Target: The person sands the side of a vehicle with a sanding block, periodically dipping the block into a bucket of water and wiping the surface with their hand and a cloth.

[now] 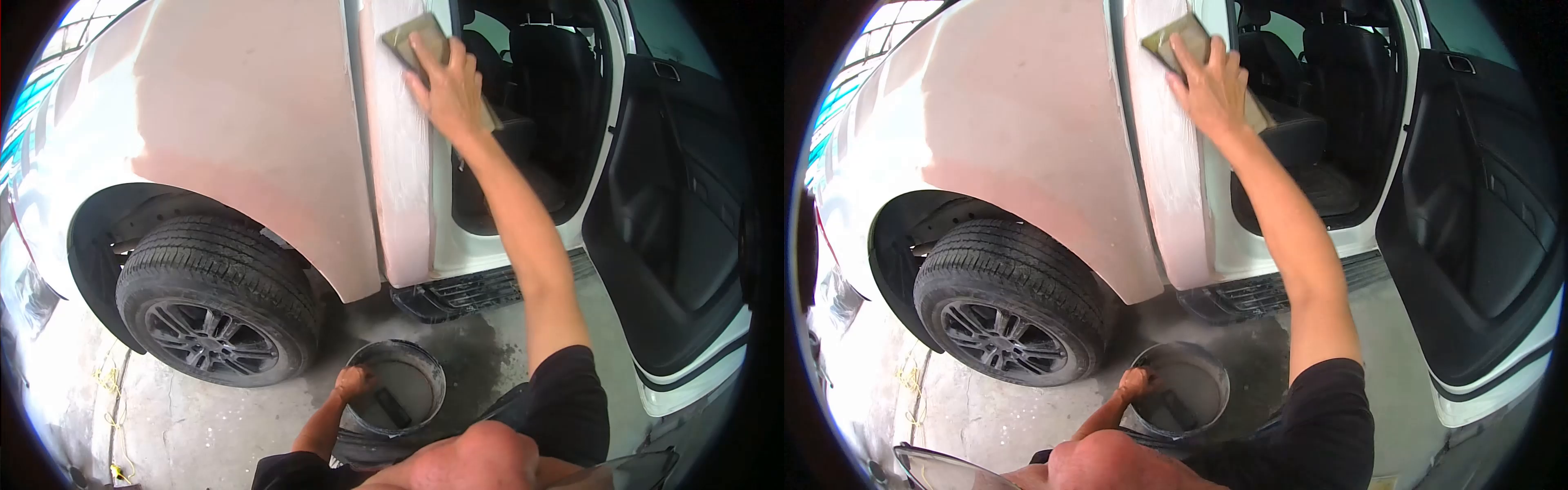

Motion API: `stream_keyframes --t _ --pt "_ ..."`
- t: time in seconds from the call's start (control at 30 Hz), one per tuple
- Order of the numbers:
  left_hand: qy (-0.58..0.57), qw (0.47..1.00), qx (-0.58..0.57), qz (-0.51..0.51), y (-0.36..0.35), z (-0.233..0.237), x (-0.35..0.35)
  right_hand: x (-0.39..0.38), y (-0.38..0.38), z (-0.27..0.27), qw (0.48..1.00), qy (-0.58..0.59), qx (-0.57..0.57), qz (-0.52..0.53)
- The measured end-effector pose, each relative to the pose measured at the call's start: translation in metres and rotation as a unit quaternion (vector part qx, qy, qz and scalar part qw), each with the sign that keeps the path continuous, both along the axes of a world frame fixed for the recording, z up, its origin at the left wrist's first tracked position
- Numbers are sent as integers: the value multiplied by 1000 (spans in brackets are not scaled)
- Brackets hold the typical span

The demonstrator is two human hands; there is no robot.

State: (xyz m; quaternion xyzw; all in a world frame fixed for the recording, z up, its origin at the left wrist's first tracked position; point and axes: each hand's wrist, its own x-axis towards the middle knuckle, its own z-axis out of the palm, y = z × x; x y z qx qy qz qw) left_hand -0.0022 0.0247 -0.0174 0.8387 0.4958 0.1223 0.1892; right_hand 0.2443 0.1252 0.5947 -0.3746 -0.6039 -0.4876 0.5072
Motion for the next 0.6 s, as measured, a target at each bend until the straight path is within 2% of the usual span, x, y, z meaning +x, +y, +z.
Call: stream_keyframes --t 0.1,0.2,0.3,0.4,0.5,0.6 --pt "11 1000 2 -8 3 6 2 -2 11 71 999 33 6 8" --pt "25 1000 -4 3 -4 13 0 -22 -21 90 991 99 -91 -1" --pt "1 1000 9 0 -7 8 -1 -6 5 23 999 4 34 -17" --pt "-3 1000 10 4 0 5 2 -5 2 4 997 -64 30 -12" --pt "2 1000 15 -13 5 -5 0 -42 -37 80 989 14 -141 27" --pt "23 999 25 -16 -2 9 -1 -51 -18 97 995 58 -76 -13"
